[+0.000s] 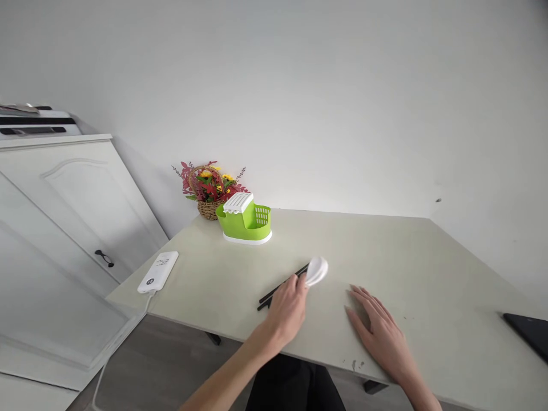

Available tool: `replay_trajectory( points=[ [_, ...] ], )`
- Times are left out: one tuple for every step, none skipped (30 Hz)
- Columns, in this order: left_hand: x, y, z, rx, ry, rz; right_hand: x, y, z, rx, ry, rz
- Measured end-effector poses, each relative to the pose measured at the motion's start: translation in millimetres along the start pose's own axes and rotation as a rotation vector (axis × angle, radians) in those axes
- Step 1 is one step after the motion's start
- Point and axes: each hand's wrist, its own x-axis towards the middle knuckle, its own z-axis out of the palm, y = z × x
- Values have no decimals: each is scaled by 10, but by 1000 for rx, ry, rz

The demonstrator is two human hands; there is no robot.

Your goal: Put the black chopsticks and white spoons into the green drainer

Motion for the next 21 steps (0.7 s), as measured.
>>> replay_trajectory(
  points=[
    [23, 109, 48, -6, -2, 26, 3, 1, 0, 6, 8, -7],
    [44, 197, 99, -12, 0, 46, 5, 3, 1, 11, 17, -13],
    [61, 263, 150, -16, 7, 60, 6, 5, 2, 16, 23, -14],
    [75, 310, 201, -20, 15, 73, 6, 8, 3, 20, 29, -9],
    [87, 343, 250, -20, 22, 85, 5, 12, 5, 23, 35, -4],
    [95, 363, 295, -17, 30, 97, 4, 15, 7, 25, 40, 2],
    [100, 375, 335, -11, 38, 109, 2, 19, 8, 25, 42, 6],
    [102, 382, 370, -4, 46, 121, 1, 22, 10, 24, 46, 6],
    [101, 385, 399, 5, 54, 128, 1, 26, 12, 22, 49, 2],
    [98, 386, 421, 14, 61, 132, 2, 29, 14, 20, 53, -5],
    [95, 387, 436, 21, 68, 135, 3, 33, 16, 19, 58, -11],
    [90, 387, 444, 29, 72, 136, 6, 36, 18, 20, 63, -17],
    [87, 387, 445, 40, 72, 138, 8, 38, 20, 22, 68, -24],
    [85, 387, 442, 52, 68, 140, 11, 40, 21, 25, 73, -31],
    [84, 388, 434, 68, 62, 143, 15, 41, 22, 28, 77, -34],
    [85, 391, 424, 86, 55, 145, 18, 41, 23, 32, 81, -33],
    [88, 395, 414, 108, 49, 146, 21, 41, 22, 37, 83, -31],
    [91, 401, 405, 133, 42, 150, 24, 39, 20, 41, 85, -28],
    [94, 410, 399, 157, 37, 159, 26, 36, 17, 44, 86, -26],
    [98, 420, 396, 181, 32, 172, 28, 33, 13, 46, 85, -27],
    [102, 433, 395, 201, 30, 186, 30, 30, 9, 47, 84, -31]
  ],
)
